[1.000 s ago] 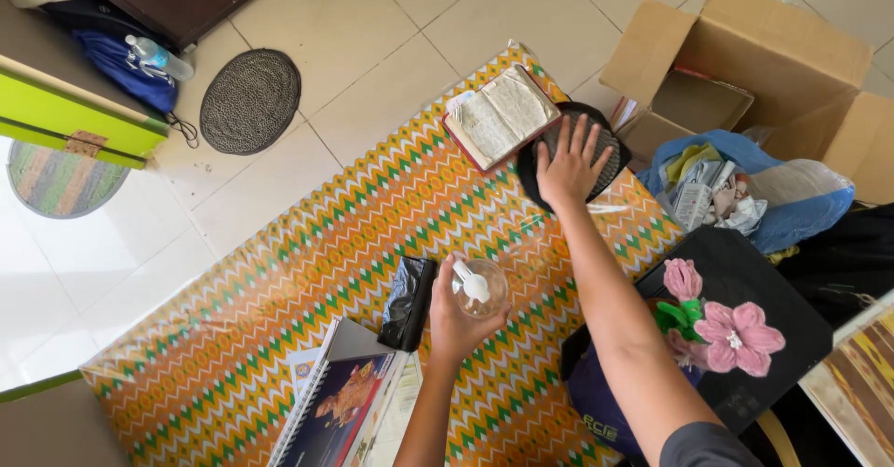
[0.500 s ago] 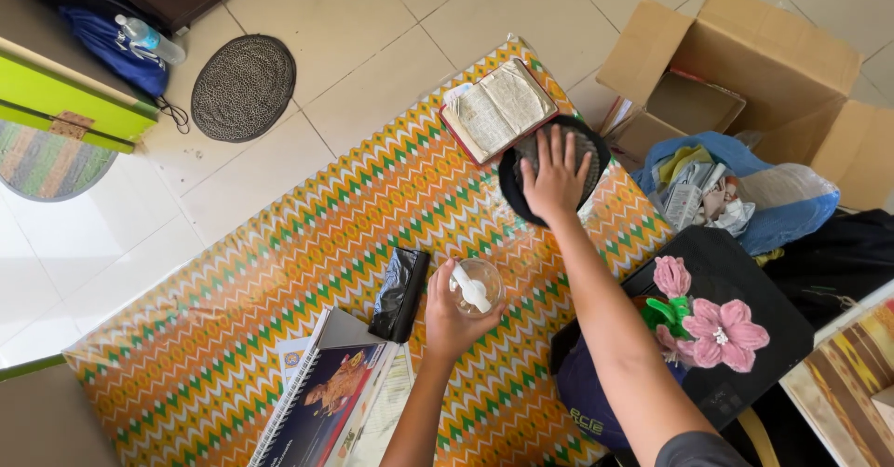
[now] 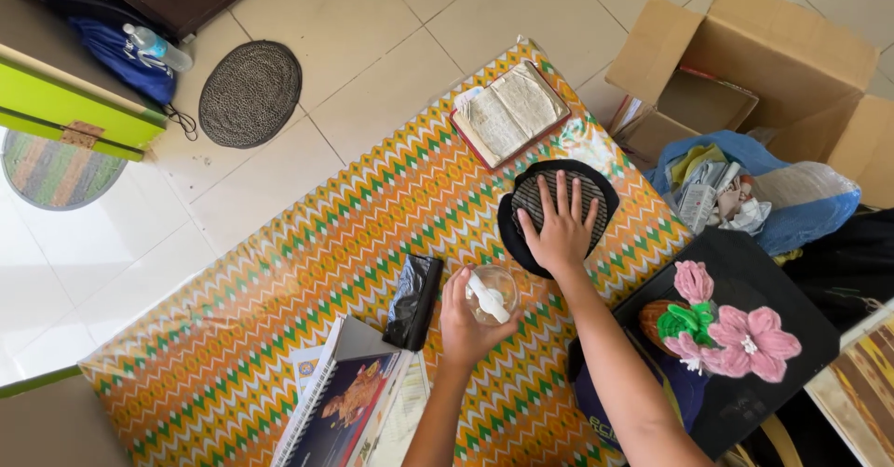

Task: The person cleans a table surface using a spray bottle and a black cloth. They move a book and a potted plant aside to wipe the area underneath, then return the items to their original positions.

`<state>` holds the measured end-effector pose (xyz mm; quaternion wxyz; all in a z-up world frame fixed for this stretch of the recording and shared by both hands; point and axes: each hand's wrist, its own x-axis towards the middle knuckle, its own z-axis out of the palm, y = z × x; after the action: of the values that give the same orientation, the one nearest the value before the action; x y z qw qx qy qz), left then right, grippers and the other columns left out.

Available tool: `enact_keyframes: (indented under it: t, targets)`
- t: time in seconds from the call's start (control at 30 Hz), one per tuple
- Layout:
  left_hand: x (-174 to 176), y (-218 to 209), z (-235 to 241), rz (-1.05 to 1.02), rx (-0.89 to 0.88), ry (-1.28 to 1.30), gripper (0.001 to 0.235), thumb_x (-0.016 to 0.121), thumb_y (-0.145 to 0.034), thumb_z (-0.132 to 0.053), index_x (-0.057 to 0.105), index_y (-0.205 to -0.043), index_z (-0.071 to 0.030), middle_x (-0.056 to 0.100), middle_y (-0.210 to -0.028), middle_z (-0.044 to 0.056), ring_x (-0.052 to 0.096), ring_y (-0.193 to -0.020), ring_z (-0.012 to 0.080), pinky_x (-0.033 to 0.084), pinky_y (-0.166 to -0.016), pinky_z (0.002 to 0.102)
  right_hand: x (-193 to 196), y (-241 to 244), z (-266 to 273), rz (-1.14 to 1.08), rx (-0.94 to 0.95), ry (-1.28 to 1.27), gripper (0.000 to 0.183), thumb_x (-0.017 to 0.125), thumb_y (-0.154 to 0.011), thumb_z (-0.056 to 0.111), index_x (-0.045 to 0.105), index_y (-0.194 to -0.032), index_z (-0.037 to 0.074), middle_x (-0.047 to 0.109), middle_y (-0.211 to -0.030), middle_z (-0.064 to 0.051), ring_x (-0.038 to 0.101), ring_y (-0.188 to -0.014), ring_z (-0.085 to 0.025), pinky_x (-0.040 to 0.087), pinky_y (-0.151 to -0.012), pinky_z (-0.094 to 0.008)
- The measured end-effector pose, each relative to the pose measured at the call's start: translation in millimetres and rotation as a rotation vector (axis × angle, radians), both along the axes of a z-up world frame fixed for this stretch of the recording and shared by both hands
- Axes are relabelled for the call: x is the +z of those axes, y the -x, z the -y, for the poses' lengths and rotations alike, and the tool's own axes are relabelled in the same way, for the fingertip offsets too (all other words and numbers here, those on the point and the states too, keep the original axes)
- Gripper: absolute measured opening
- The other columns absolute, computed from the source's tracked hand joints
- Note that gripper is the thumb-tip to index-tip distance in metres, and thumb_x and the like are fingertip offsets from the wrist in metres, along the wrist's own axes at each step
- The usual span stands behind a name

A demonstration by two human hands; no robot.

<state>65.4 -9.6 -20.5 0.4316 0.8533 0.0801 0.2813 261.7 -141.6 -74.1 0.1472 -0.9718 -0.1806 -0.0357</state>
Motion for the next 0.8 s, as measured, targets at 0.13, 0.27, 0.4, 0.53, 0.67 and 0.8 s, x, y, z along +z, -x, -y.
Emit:
enact_keyframes:
  t: [0.13, 0.27, 0.4, 0.53, 0.67, 0.8]
  targets:
    - [-4, -14, 3, 0.043, 0.014, -0.046, 0.117, 0.099, -0.063, -0.034, 0.027, -0.152, -0.005, 0.056, -0.136, 0.024, 0.056, -0.125, 0.0435, 0.051, -0.103, 0.052, -2, -36, -5, 0.021, -0.071, 0.02, 0.072, 0.045, -0.1, 0.059, 0.038, -0.161, 0.021, 0.026, -0.17, -0.009, 0.022, -0.156, -0.036, 0.01, -0.12, -0.065]
    - [-2, -34, -3, 0.026, 0.036, 0.01, 0.113, 0.098, -0.067, -0.033, 0.029, -0.152, -0.007, 0.056, -0.139, 0.025, 0.057, -0.127, 0.0436, 0.055, -0.101, 0.048, -12, -90, -6, 0.072, -0.154, 0.002, 0.07, 0.044, -0.102, 0.055, 0.037, -0.162, 0.02, 0.026, -0.171, -0.01, 0.022, -0.156, -0.036, 0.01, -0.121, -0.065]
    - [-1, -39, -7, 0.003, 0.007, -0.029, 0.116, 0.099, -0.065, -0.033, 0.027, -0.152, -0.007, 0.056, -0.137, 0.025, 0.057, -0.123, 0.0436, 0.053, -0.101, 0.051, -18, -140, -5, 0.044, -0.272, -0.006, 0.062, 0.043, -0.104, 0.048, 0.041, -0.159, 0.02, 0.033, -0.167, -0.011, 0.026, -0.153, -0.036, 0.013, -0.118, -0.067]
    - [-2, -42, -8, 0.004, 0.001, -0.031, 0.114, 0.098, -0.065, -0.031, 0.028, -0.151, -0.007, 0.056, -0.136, 0.025, 0.059, -0.121, 0.0432, 0.053, -0.1, 0.05, -6, -180, -12, -0.051, -0.377, 0.018, 0.051, 0.042, -0.107, 0.046, 0.054, -0.146, 0.017, 0.05, -0.153, -0.012, 0.042, -0.143, -0.036, 0.029, -0.11, -0.067]
    - [-2, -37, -5, -0.036, -0.015, 0.054, 0.111, 0.098, -0.067, -0.031, 0.029, -0.151, -0.008, 0.056, -0.138, 0.025, 0.06, -0.123, 0.0424, 0.057, -0.096, 0.045, -24, -201, -5, -0.232, -0.439, 0.001, 0.048, 0.037, -0.117, 0.05, 0.061, -0.137, 0.013, 0.063, -0.14, -0.014, 0.055, -0.133, -0.035, 0.042, -0.108, -0.061]
    - [0, -40, -6, 0.004, 0.011, -0.032, 0.113, 0.098, -0.064, -0.03, 0.029, -0.15, -0.006, 0.057, -0.135, 0.024, 0.059, -0.12, 0.0424, 0.053, -0.099, 0.049, -25, -184, -2, -0.084, -0.371, -0.064, 0.052, 0.038, -0.114, 0.05, 0.057, -0.146, 0.014, 0.059, -0.144, -0.014, 0.053, -0.135, -0.035, 0.039, -0.109, -0.06]
